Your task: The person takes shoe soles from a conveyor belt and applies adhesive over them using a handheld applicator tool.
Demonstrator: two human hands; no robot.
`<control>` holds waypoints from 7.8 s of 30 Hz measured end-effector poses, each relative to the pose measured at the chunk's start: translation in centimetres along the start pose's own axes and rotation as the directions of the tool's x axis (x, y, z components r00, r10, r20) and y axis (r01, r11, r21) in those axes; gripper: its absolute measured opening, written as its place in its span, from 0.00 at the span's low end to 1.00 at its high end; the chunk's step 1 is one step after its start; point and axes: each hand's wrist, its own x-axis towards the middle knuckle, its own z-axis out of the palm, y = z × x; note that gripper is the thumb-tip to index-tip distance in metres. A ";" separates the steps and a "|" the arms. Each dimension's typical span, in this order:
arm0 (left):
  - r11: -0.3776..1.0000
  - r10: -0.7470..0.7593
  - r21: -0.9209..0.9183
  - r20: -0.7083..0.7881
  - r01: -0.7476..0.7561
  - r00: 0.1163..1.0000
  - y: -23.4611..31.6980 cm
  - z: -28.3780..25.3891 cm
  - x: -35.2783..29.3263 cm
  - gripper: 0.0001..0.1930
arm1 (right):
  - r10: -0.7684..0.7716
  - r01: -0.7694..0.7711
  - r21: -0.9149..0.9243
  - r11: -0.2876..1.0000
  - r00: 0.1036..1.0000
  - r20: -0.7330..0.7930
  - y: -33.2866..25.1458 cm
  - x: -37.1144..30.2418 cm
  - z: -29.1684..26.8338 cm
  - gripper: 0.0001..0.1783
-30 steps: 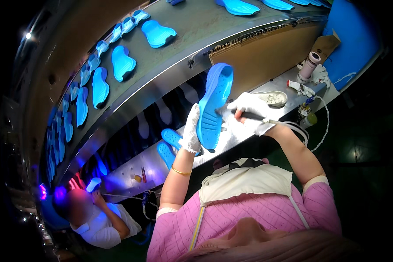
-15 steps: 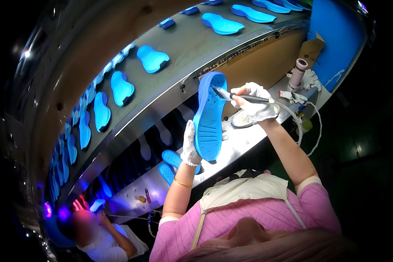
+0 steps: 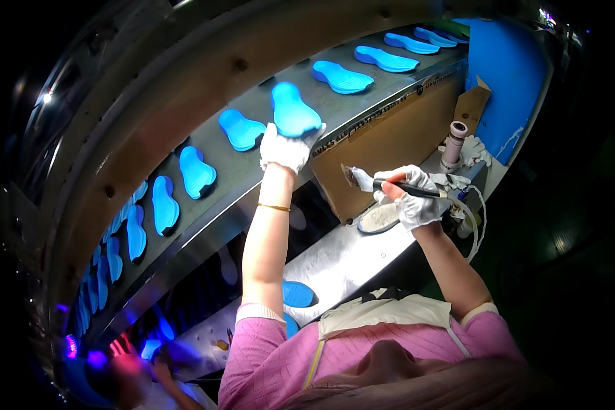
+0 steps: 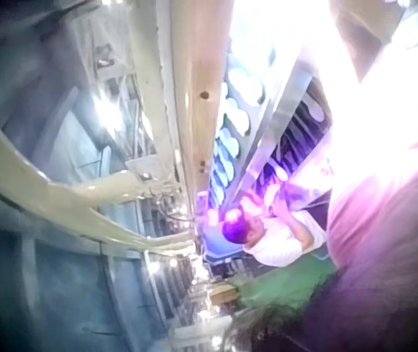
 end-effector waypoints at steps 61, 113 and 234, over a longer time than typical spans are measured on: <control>0.188 -0.744 -0.959 -0.280 -0.211 0.607 -1.6 10.5 -24.4 0.42 | 0.141 0.145 -0.341 0.929 0.713 0.687 5.2 -8.2 8.4 0.12; 0.103 -0.120 -0.850 -0.527 -0.517 0.841 -2.2 5.4 -24.0 0.59 | 0.679 -0.830 0.010 0.558 0.463 0.570 4.8 -9.3 7.7 0.10; 0.003 -0.410 -0.951 -0.284 -0.310 0.867 0.2 9.5 -23.3 0.48 | 0.544 -0.463 -0.298 0.835 0.615 0.570 3.0 -12.0 4.1 0.05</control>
